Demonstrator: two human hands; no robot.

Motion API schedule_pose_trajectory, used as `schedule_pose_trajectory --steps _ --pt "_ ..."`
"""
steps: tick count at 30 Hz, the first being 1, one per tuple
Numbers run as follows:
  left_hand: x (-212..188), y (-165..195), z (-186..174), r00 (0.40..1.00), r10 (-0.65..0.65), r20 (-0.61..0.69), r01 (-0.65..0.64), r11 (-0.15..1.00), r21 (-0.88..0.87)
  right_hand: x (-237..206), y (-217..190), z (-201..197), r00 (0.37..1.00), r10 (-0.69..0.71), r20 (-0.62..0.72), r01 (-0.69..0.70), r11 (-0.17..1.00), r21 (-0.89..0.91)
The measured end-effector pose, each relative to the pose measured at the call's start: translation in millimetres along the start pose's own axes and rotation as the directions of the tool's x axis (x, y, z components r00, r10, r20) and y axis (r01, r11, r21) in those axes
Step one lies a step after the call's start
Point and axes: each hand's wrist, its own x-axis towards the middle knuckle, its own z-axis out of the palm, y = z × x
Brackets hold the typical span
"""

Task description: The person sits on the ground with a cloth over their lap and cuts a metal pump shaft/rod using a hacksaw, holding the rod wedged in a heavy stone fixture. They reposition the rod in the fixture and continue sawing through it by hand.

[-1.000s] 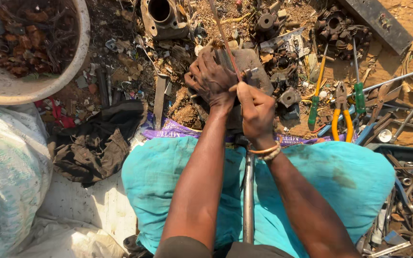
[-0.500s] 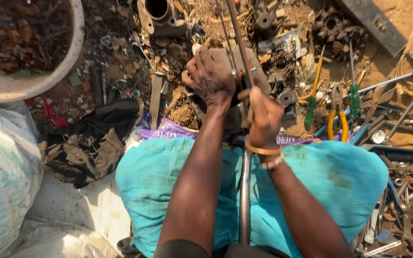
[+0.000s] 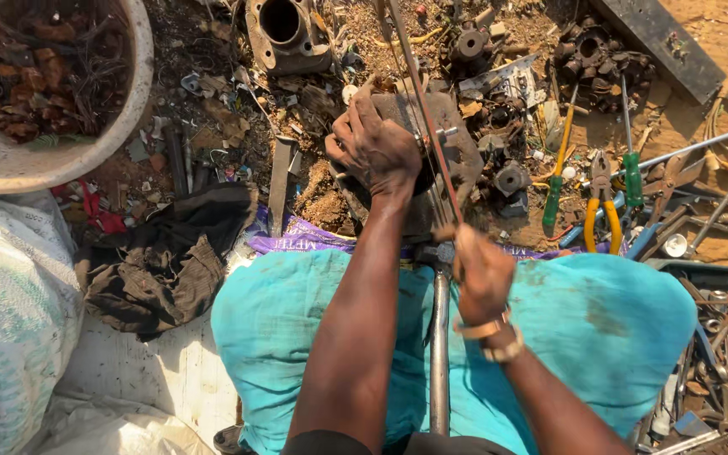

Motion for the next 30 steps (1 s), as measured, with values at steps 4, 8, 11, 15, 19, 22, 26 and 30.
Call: schedule_pose_trajectory --steps 4,8,11,15,19,22,26,30 --pt "0 -1 -3 0.996 0.091 -0.019 -0.092 0.995 -0.031 -24 2 -22 0.986 0.157 0.064 -0.167 0.961 0.221" --pt "-1 -2 -5 0.997 0.082 0.012 -0.081 0.993 -0.081 63 6 17 0.996 0.057 0.063 -0.076 0.935 0.348" --pt "-3 -2 -5 0.991 0.126 -0.034 -0.128 0.99 -0.051 54 4 18 1.0 -0.003 0.014 -0.001 0.962 0.274" --pt "-2 -3 -3 0.996 0.086 -0.014 -0.086 0.993 -0.078 -22 1 -20 0.982 0.189 0.007 -0.181 0.93 0.319" --pt "0 -3 -1 0.994 0.105 -0.006 -0.106 0.993 -0.046 3 -1 -14 0.995 0.07 0.075 -0.084 0.977 0.195" --pt "-1 -1 0 0.997 0.072 0.032 -0.073 0.997 0.029 55 -3 7 0.992 0.094 0.08 -0.118 0.913 0.392" --pt "-1 1 0 0.997 0.075 -0.012 -0.074 0.997 0.003 -6 -9 -18 0.992 0.12 0.027 -0.122 0.934 0.335" --pt "2 -2 -2 0.993 0.107 -0.047 -0.109 0.992 -0.057 -34 -5 -35 0.947 0.307 0.094 -0.321 0.896 0.306"
